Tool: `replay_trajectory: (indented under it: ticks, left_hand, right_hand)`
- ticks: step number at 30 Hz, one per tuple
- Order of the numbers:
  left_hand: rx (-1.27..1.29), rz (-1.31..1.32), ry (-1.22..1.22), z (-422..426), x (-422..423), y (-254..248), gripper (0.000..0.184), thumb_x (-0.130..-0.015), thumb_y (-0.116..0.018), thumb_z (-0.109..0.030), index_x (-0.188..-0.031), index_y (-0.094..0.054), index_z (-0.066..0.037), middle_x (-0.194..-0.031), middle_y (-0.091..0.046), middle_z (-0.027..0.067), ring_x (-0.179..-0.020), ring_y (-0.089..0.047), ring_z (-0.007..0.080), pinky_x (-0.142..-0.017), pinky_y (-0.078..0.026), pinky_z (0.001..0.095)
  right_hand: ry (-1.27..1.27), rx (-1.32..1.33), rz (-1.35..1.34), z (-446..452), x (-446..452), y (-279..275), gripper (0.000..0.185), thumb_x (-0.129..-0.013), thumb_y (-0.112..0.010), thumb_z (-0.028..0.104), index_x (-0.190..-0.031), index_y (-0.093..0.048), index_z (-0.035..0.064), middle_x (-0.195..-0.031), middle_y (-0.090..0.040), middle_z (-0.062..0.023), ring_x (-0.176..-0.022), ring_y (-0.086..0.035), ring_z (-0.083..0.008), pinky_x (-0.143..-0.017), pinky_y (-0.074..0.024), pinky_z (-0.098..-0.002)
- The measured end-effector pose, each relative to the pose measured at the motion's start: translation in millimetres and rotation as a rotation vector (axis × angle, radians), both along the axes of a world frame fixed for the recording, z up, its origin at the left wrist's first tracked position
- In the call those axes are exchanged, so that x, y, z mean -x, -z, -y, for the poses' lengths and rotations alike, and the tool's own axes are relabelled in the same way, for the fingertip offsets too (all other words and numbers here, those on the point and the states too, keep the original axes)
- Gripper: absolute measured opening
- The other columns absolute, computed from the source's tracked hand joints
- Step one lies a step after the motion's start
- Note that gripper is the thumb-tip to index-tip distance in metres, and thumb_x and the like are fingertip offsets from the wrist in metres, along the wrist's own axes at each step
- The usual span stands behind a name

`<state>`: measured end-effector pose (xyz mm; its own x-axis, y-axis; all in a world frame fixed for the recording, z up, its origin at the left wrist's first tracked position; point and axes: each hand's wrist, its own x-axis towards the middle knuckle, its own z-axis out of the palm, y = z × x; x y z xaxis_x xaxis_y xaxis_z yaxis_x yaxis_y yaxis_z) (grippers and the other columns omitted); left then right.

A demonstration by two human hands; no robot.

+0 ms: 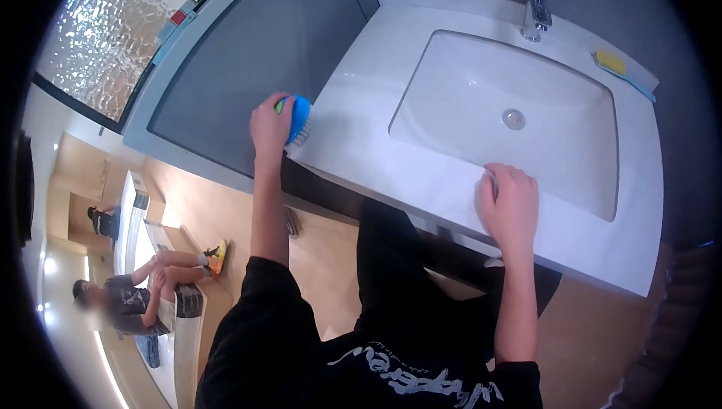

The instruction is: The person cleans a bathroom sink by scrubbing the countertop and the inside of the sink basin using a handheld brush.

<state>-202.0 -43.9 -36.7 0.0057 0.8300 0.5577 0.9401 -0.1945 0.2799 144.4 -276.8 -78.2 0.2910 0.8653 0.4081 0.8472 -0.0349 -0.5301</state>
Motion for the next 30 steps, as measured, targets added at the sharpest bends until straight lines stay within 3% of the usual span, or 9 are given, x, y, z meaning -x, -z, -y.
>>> replay_trajectory:
  ticks: [6, 12, 15, 18, 20, 26, 28, 30]
  left_hand:
    - [0.134, -0.045, -0.015, 9.9, -18.9, -6.0, 0.032, -0.093, -0.065, -0.038, -0.113, -0.074, -0.015, -0.094, -0.073, 0.0193, -0.092, -0.069, 0.0408, -0.081, -0.056, 0.0484]
    - [0.111, -0.107, 0.24, 126.7, -75.2, -7.4, 0.032, -0.095, -0.064, -0.037, -0.088, -0.061, -0.005, -0.077, -0.069, 0.0162, -0.069, -0.067, 0.0405, -0.06, -0.054, 0.0491]
    - [0.131, -0.042, 0.322, 146.5, -84.2, -8.6, 0.031, -0.095, -0.065, -0.035, -0.089, -0.06, -0.006, -0.076, -0.068, 0.0167, -0.066, -0.066, 0.04, -0.059, -0.053, 0.0487]
    - [0.13, -0.091, 0.25, 117.2, -77.4, -5.7, 0.031, -0.093, -0.068, -0.038, -0.092, -0.065, -0.007, -0.074, -0.068, 0.0194, -0.072, -0.066, 0.0422, -0.063, -0.053, 0.0488]
    - [0.121, -0.225, 0.184, 80.3, -76.5, -8.7, 0.034, -0.096, -0.063, -0.039, -0.091, -0.062, -0.005, -0.077, -0.069, 0.0172, -0.071, -0.069, 0.0389, -0.062, -0.055, 0.0485]
    - [0.145, -0.119, 0.029, -78.7, -68.4, -0.2, 0.039, -0.093, -0.062, -0.043, -0.1, -0.071, -0.006, -0.089, -0.072, 0.0218, -0.087, -0.07, 0.043, -0.078, -0.057, 0.0502]
    - [0.162, -0.082, 0.028, -85.6, -75.9, -1.1, 0.041, -0.093, -0.061, -0.044, -0.103, -0.073, -0.007, -0.093, -0.073, 0.0226, -0.089, -0.07, 0.0428, -0.081, -0.056, 0.0504]
    - [0.15, -0.156, 0.074, -75.4, -86.5, -3.8, 0.039, -0.093, -0.063, -0.041, -0.097, -0.071, -0.003, -0.091, -0.073, 0.0227, -0.088, -0.071, 0.0425, -0.078, -0.057, 0.0508]
  right_hand:
    - [0.016, -0.026, 0.011, 1.7, 0.6, 0.3, 0.017, -0.089, -0.06, 0.012, -0.1, -0.069, 0.0024, -0.091, -0.069, -0.0148, -0.089, -0.063, -0.034, -0.088, -0.0458, -0.0426]
    - [0.01, -0.027, 0.011, 3.3, 4.1, -3.7, 0.018, -0.089, -0.06, 0.011, -0.101, -0.07, 0.0019, -0.092, -0.069, -0.0157, -0.09, -0.063, -0.0344, -0.089, -0.0458, -0.0425]
    - [0.006, -0.021, 0.004, 3.4, 3.5, -3.4, 0.018, -0.089, -0.06, 0.011, -0.101, -0.07, 0.0018, -0.092, -0.069, -0.0157, -0.09, -0.063, -0.0344, -0.089, -0.0457, -0.0427]
    - [0.009, -0.02, 0.005, 3.6, 3.4, -3.2, 0.018, -0.089, -0.061, 0.012, -0.101, -0.07, 0.0017, -0.092, -0.069, -0.0156, -0.09, -0.063, -0.0342, -0.089, -0.0457, -0.0428]
    - [0.016, -0.019, 0.013, 2.8, 2.6, -3.4, 0.018, -0.089, -0.061, 0.012, -0.101, -0.069, 0.0017, -0.092, -0.069, -0.0155, -0.09, -0.063, -0.034, -0.089, -0.0456, -0.0429]
    - [0.025, -0.023, -0.001, 2.9, 2.7, 0.4, 0.016, -0.089, -0.062, 0.013, -0.099, -0.069, 0.0031, -0.091, -0.069, -0.0136, -0.09, -0.063, -0.0332, -0.087, -0.0455, -0.0426]
    - [0.028, -0.031, 0.004, 2.2, 2.2, 1.8, 0.016, -0.088, -0.062, 0.014, -0.098, -0.069, 0.0038, -0.09, -0.068, -0.013, -0.09, -0.063, -0.0328, -0.087, -0.0454, -0.0426]
    - [0.029, -0.028, 0.003, 3.6, 1.8, 2.4, 0.016, -0.088, -0.062, 0.014, -0.098, -0.069, 0.0039, -0.089, -0.068, -0.0129, -0.09, -0.063, -0.0326, -0.087, -0.0454, -0.0425]
